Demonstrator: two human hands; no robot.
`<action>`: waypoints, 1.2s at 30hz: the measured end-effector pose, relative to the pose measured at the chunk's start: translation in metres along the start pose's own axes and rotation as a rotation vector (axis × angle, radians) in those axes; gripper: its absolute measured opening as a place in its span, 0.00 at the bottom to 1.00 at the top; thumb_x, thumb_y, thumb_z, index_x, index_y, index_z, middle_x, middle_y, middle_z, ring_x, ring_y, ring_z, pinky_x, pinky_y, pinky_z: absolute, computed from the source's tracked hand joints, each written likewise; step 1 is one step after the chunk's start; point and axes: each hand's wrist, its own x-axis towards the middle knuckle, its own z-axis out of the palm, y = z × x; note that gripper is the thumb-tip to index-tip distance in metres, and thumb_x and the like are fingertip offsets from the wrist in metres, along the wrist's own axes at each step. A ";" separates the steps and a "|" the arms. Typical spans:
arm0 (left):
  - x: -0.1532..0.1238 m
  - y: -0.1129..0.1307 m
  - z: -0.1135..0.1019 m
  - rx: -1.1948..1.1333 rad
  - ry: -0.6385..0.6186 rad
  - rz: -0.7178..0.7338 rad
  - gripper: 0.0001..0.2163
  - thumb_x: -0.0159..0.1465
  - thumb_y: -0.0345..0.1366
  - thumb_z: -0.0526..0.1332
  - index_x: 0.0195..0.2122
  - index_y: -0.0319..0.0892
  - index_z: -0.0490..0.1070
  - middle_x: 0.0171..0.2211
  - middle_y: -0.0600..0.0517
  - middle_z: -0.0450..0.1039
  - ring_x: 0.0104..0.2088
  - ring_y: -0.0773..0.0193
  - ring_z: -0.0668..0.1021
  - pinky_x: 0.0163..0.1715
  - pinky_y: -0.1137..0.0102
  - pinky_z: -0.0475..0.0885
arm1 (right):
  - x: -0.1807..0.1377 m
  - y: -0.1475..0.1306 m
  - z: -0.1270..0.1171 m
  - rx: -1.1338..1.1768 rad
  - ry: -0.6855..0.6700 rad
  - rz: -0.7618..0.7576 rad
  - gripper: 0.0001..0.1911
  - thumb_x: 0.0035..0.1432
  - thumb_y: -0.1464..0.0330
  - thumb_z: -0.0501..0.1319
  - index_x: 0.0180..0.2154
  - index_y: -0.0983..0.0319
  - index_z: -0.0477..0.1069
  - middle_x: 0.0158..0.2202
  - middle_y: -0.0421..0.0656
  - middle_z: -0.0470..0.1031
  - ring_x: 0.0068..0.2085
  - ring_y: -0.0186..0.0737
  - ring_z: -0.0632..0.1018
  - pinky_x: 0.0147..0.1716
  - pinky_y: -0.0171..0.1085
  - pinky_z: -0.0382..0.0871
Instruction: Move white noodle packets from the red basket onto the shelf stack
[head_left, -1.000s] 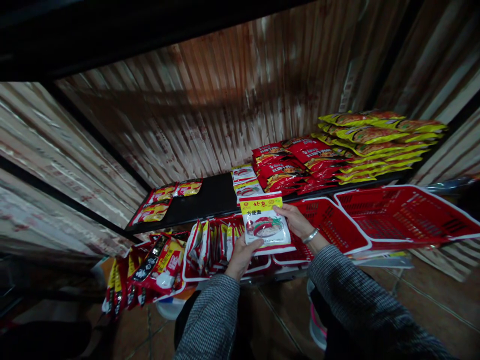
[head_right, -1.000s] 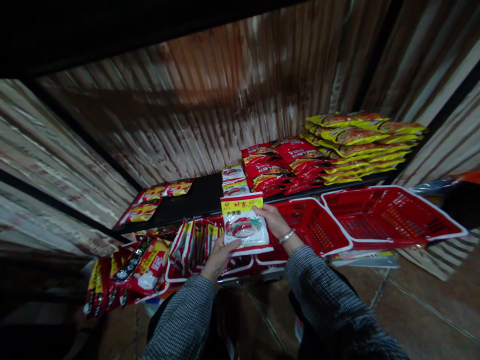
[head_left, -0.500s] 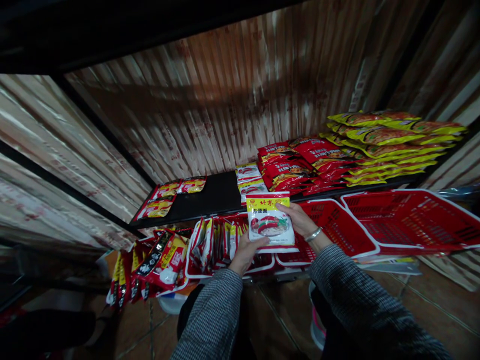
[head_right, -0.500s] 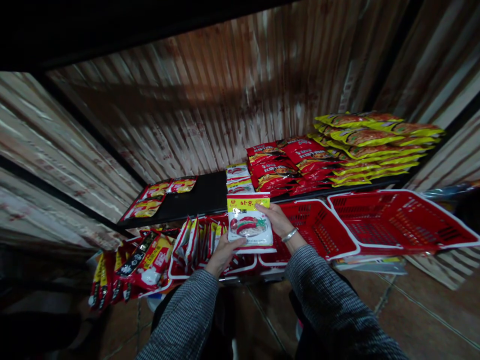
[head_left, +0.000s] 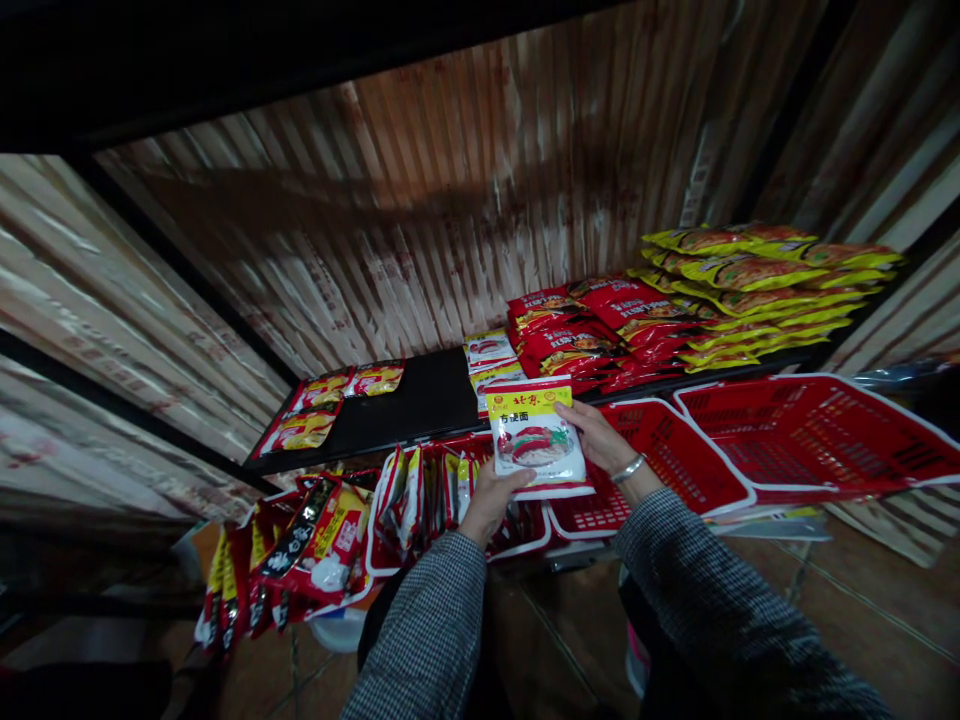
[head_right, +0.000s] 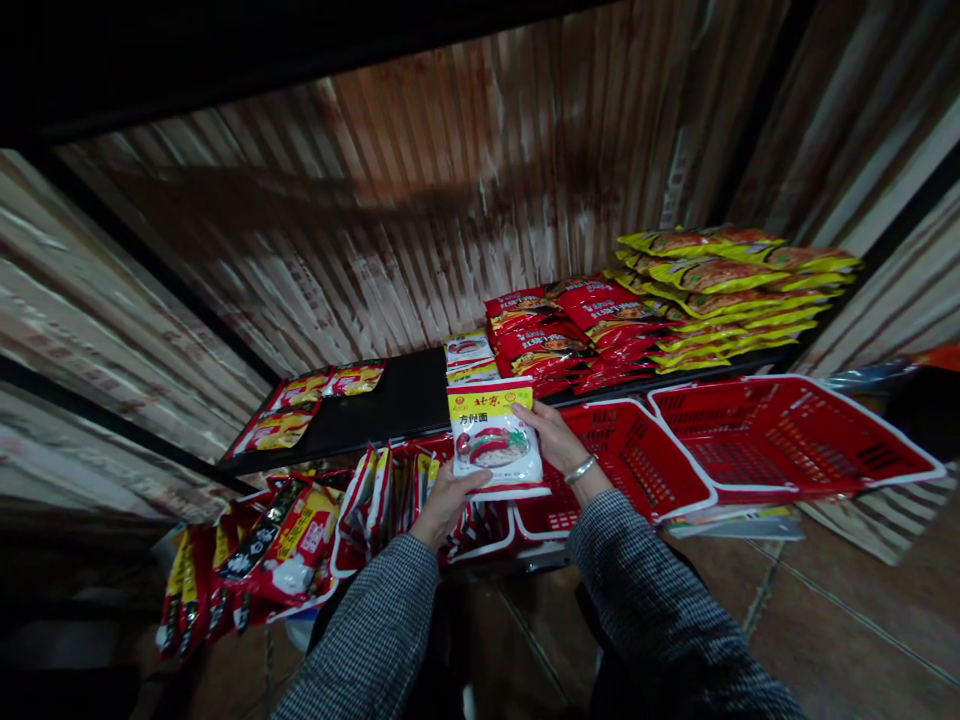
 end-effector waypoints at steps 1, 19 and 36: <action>0.001 0.001 -0.001 -0.011 0.012 0.003 0.26 0.38 0.33 0.75 0.40 0.35 0.75 0.36 0.45 0.80 0.38 0.55 0.80 0.50 0.58 0.69 | 0.001 0.000 -0.001 -0.004 0.004 0.002 0.14 0.45 0.62 0.70 0.35 0.60 0.77 0.37 0.44 0.82 0.40 0.44 0.81 0.42 0.41 0.74; -0.001 -0.001 -0.006 0.023 -0.019 0.008 0.27 0.36 0.32 0.76 0.40 0.36 0.75 0.38 0.45 0.80 0.42 0.51 0.79 0.52 0.56 0.68 | 0.009 0.016 0.002 0.013 0.113 -0.007 0.11 0.45 0.61 0.69 0.31 0.60 0.77 0.34 0.44 0.82 0.40 0.49 0.81 0.41 0.44 0.76; 0.007 -0.015 -0.020 0.104 0.006 -0.027 0.29 0.36 0.35 0.76 0.42 0.38 0.75 0.39 0.45 0.80 0.40 0.53 0.80 0.47 0.57 0.72 | 0.021 0.026 -0.004 0.113 0.018 -0.014 0.17 0.39 0.62 0.73 0.34 0.61 0.77 0.36 0.44 0.82 0.38 0.45 0.81 0.41 0.42 0.75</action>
